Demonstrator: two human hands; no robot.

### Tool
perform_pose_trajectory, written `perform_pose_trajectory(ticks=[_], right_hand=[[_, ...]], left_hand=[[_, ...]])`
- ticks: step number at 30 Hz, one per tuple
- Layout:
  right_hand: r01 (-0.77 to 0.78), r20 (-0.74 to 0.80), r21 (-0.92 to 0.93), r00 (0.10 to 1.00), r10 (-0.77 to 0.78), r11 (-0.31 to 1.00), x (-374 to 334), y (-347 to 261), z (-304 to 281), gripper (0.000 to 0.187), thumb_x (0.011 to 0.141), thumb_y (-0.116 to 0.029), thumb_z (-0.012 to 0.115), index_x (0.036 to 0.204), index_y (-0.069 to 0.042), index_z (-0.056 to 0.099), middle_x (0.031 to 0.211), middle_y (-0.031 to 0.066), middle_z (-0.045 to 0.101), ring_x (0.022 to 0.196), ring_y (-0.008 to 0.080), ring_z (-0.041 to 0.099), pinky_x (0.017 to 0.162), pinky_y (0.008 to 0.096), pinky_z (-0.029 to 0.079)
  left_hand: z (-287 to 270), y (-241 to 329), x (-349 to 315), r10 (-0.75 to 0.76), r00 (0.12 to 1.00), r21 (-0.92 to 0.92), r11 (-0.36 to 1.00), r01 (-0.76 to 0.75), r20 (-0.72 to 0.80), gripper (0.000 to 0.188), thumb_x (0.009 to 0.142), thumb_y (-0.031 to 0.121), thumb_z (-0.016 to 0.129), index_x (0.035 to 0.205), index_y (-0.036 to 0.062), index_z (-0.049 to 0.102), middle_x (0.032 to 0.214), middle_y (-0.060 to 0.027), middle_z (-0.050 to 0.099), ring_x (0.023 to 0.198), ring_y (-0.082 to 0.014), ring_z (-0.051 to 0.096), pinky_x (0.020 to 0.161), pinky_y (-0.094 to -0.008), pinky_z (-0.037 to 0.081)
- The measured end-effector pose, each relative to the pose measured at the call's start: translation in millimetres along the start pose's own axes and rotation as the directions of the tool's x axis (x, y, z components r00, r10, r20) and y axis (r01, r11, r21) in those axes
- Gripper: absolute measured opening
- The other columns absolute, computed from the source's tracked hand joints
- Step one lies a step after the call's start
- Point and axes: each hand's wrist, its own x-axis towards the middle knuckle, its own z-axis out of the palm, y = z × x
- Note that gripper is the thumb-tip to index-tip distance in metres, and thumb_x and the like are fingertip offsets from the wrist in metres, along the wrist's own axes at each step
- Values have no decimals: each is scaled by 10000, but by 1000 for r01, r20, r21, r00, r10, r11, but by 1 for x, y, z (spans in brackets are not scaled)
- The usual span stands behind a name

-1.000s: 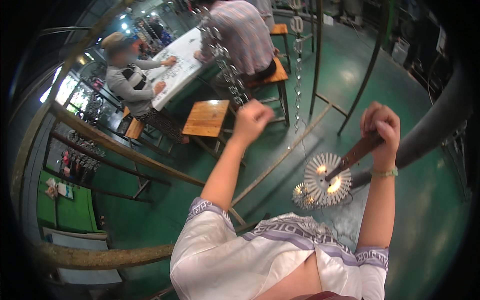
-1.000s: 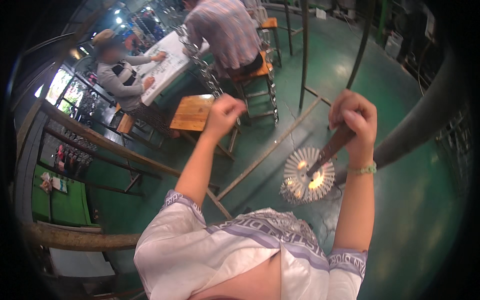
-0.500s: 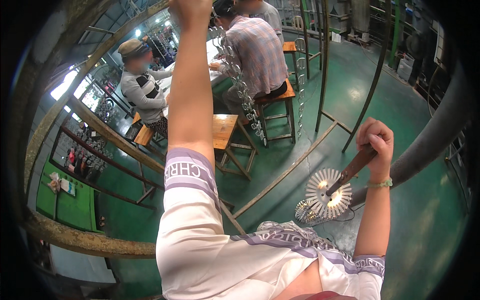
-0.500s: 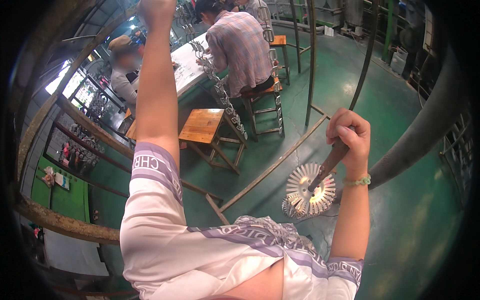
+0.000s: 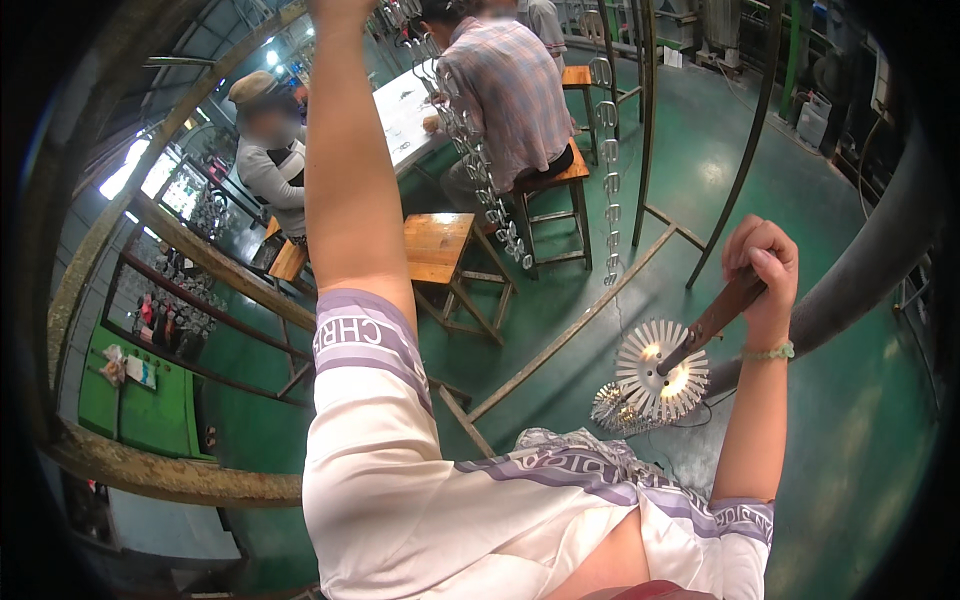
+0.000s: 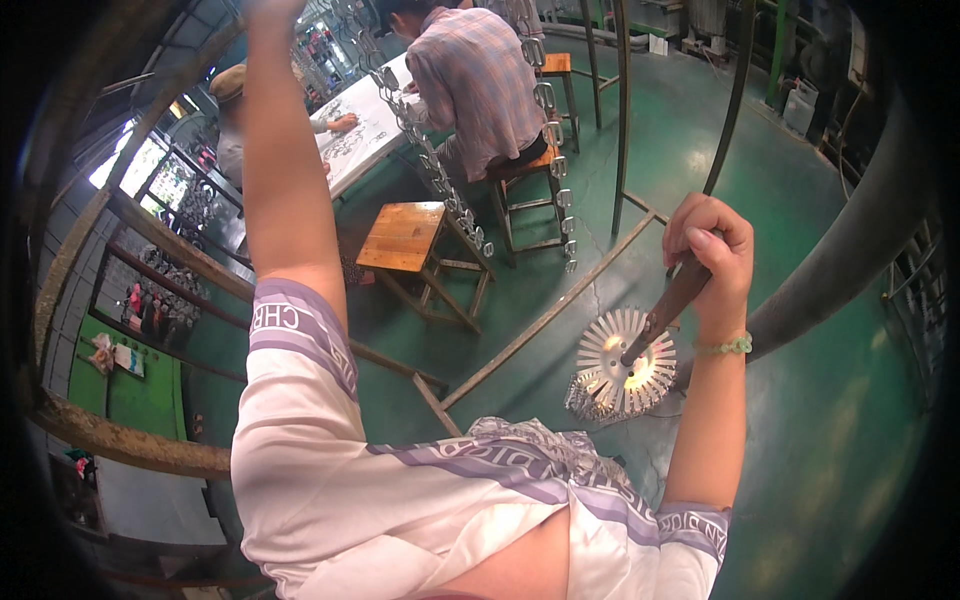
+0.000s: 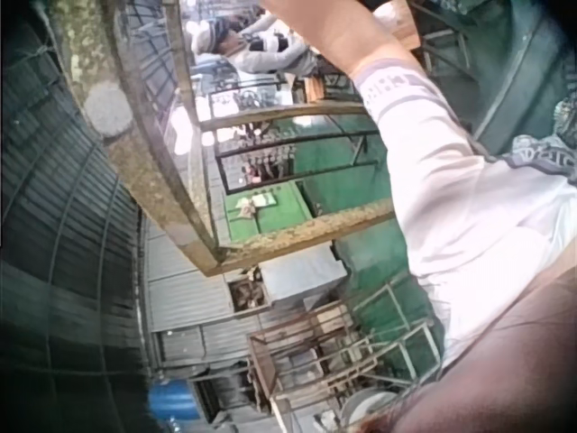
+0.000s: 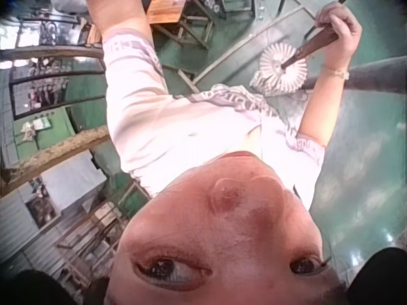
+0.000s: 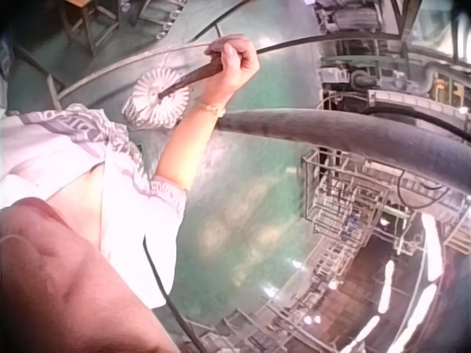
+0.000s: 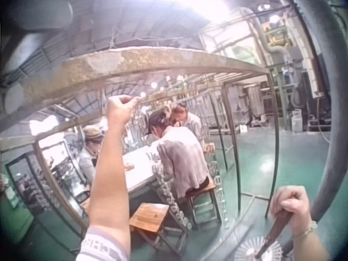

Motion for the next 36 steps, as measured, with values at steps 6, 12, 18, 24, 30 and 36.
perform_pose_trajectory(ticks=[6,12,18,24,30,36], right_hand=[[-5,59,-4,998,5,1000,4,3,-9,218,750,-190,518,722,26,516,682,98,489,606,165,499,549,260,385],[-18,86,37,996,15,999,9,12,-27,262,765,-192,499,842,55,535,740,106,525,669,171,521,579,258,385],[-27,92,-33,995,30,999,9,13,-34,294,768,-245,480,855,33,521,741,98,476,671,182,467,567,255,353],[-45,178,6,983,43,999,11,9,-45,323,773,-274,451,894,18,518,726,92,439,664,188,430,555,254,327],[-28,246,49,969,15,998,12,16,-55,329,786,-268,422,919,19,510,710,89,416,654,186,401,568,254,328],[-30,275,65,961,11,997,13,18,-61,329,792,-271,415,918,20,500,699,84,409,639,177,393,569,255,328]], left_hand=[[-19,16,-45,26,978,-285,958,36,209,218,759,197,723,822,-10,694,742,-41,677,641,-93,582,585,-240,442],[-13,16,-127,26,862,-396,895,206,506,188,761,163,707,804,-19,688,727,-25,667,642,-55,569,578,-211,432],[29,-8,-263,296,617,-544,798,260,729,80,722,25,711,774,5,654,713,-23,596,663,-92,565,595,-234,439],[52,-4,-409,377,393,-526,746,408,839,167,687,106,750,780,18,644,717,-63,587,624,-167,567,559,-277,441],[66,-7,-530,380,232,-444,797,409,896,177,698,157,744,804,45,660,749,-70,591,671,-236,580,583,-329,452],[75,-1,-584,368,160,-402,829,389,916,183,695,187,739,801,61,659,773,-55,598,716,-249,585,619,-355,452]])
